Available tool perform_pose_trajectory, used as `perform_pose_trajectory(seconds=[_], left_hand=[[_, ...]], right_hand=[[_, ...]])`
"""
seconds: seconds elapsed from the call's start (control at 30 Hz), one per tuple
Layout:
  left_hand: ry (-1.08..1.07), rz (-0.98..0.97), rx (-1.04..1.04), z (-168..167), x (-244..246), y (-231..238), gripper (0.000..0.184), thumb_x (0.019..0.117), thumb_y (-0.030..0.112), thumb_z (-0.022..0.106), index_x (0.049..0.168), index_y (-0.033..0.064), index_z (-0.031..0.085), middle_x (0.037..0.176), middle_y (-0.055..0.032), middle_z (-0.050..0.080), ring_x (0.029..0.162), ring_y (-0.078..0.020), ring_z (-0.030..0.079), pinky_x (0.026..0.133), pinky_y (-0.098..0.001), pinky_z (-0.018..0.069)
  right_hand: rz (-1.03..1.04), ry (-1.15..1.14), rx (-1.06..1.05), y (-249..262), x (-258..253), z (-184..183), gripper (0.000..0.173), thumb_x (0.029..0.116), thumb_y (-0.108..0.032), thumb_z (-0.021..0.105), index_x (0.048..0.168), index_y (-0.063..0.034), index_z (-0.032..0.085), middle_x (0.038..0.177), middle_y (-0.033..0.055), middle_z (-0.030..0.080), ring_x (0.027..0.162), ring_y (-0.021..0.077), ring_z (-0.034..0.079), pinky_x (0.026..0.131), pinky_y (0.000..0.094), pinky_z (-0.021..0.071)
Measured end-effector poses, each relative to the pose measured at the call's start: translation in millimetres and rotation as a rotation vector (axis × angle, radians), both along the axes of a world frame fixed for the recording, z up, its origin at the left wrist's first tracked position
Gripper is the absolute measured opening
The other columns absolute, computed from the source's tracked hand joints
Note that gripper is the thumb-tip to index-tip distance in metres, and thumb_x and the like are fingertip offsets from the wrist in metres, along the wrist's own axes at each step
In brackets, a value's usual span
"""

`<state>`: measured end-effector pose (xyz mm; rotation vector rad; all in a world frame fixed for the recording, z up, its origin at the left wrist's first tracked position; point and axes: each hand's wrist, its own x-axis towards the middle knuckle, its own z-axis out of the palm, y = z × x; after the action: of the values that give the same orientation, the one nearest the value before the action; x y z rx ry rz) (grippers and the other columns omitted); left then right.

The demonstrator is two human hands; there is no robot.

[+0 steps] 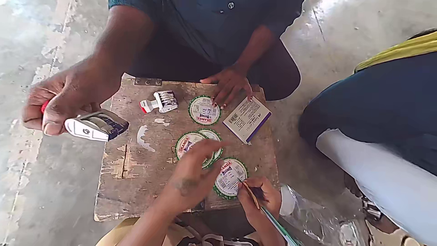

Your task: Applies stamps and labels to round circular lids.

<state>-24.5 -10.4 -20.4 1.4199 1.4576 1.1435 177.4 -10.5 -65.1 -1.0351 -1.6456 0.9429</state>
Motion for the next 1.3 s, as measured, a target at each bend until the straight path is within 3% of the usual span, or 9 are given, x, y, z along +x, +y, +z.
perform_pose_trajectory(seconds=[0.07,0.13,0.2,0.6,0.77,0.93,1.1,1.2,1.3], left_hand=[[0.303,-0.106,0.111,-4.6,11.1,-9.0,0.034,0.0891,0.012,0.069,0.122,0.011,0.075,0.113,-0.0087,0.073,0.105,-0.024,0.068,0.088,-0.0418,0.0562],[0.456,-0.193,0.114,-7.6,20.9,-13.4,0.038,0.0855,0.012,0.073,0.123,0.0092,0.074,0.111,-0.0125,0.071,0.1,-0.0334,0.068,0.082,-0.0485,0.0556],[0.527,-0.22,0.074,-9.4,26.5,-14.3,0.038,0.0858,0.012,0.073,0.124,0.0068,0.073,0.112,-0.0151,0.07,0.1,-0.0366,0.068,0.08,-0.0501,0.0563],[0.535,-0.194,-0.011,-10.2,30.7,-12.6,0.039,0.0855,0.011,0.076,0.124,0.007,0.074,0.114,-0.0148,0.069,0.103,-0.0359,0.068,0.081,-0.0467,0.0579],[0.521,-0.192,-0.027,-8.5,30.8,-11.9,0.039,0.086,0.01,0.075,0.125,0.0065,0.073,0.114,-0.0157,0.069,0.103,-0.0362,0.067,0.081,-0.0467,0.0577],[0.499,-0.193,-0.045,-7.9,31.1,-11.8,0.039,0.0862,0.007,0.073,0.125,0.0057,0.073,0.116,-0.0169,0.069,0.102,-0.037,0.067,0.081,-0.0479,0.0575],[0.486,-0.206,-0.079,-4.7,30.2,-10.6,0.04,0.0858,0.005,0.074,0.126,0.0064,0.073,0.117,-0.0161,0.069,0.104,-0.0367,0.066,0.083,-0.047,0.0569],[0.486,-0.198,-0.069,-6.1,31.1,-11.0,0.04,0.085,0.003,0.073,0.125,0.0063,0.073,0.115,-0.0159,0.069,0.104,-0.0368,0.066,0.082,-0.0472,0.0566],[0.477,-0.206,-0.078,-5.8,31.1,-10.7,0.04,0.0849,0.003,0.074,0.124,0.006,0.074,0.116,-0.0161,0.069,0.103,-0.0374,0.066,0.082,-0.0481,0.0565]], right_hand=[[0.003,-0.031,0.003,0.5,0.2,-0.3,0.008,0.0837,-0.009,0.071,0.086,-0.0066,0.064,0.075,-0.0065,0.065,0.066,-0.0093,0.059,0.061,0.007,0.0507],[-0.005,-0.085,0.009,1.3,-0.3,-0.5,0.01,0.083,-0.011,0.071,0.082,-0.0049,0.063,0.072,-0.0046,0.065,0.065,-0.009,0.059,0.06,0.0071,0.0495],[-0.001,-0.128,0.017,1.1,-0.4,-1.5,0.012,0.0827,-0.013,0.071,0.081,-0.0045,0.062,0.071,-0.0034,0.064,0.065,-0.0088,0.059,0.061,0.007,0.0487],[-0.037,-0.186,0.071,3.8,-4.8,-5.1,0.012,0.08,-0.01,0.07,0.076,-0.0029,0.061,0.069,-0.0005,0.062,0.066,-0.0069,0.058,0.062,0.007,0.0479],[-0.021,-0.112,0.02,4.0,-5.1,-4.2,0.008,0.0799,-0.007,0.071,0.08,-0.0062,0.063,0.074,-0.0066,0.066,0.07,-0.0106,0.06,0.065,0.0061,0.0503],[-0.019,-0.16,-0.001,3.9,-5.9,-3.3,0.01,0.08,-0.009,0.072,0.079,-0.0033,0.065,0.072,-0.0031,0.066,0.067,-0.0085,0.06,0.062,0.0076,0.0503],[-0.015,-0.088,-0.038,4.5,-7.0,-2.5,0.007,0.0816,-0.008,0.071,0.082,-0.0054,0.064,0.074,-0.0069,0.067,0.069,-0.0099,0.061,0.063,0.0073,0.0513],[-0.026,-0.143,-0.041,4.4,-8.3,-1.0,0.008,0.0797,-0.007,0.072,0.08,-0.0009,0.067,0.072,-0.0021,0.068,0.067,-0.0086,0.061,0.062,0.0077,0.0508],[-0.051,-0.148,-0.055,5.2,-9.9,0.6,0.008,0.0801,-0.007,0.071,0.08,-0.0002,0.067,0.071,-0.0028,0.067,0.066,-0.0095,0.06,0.062,0.0069,0.0492]])
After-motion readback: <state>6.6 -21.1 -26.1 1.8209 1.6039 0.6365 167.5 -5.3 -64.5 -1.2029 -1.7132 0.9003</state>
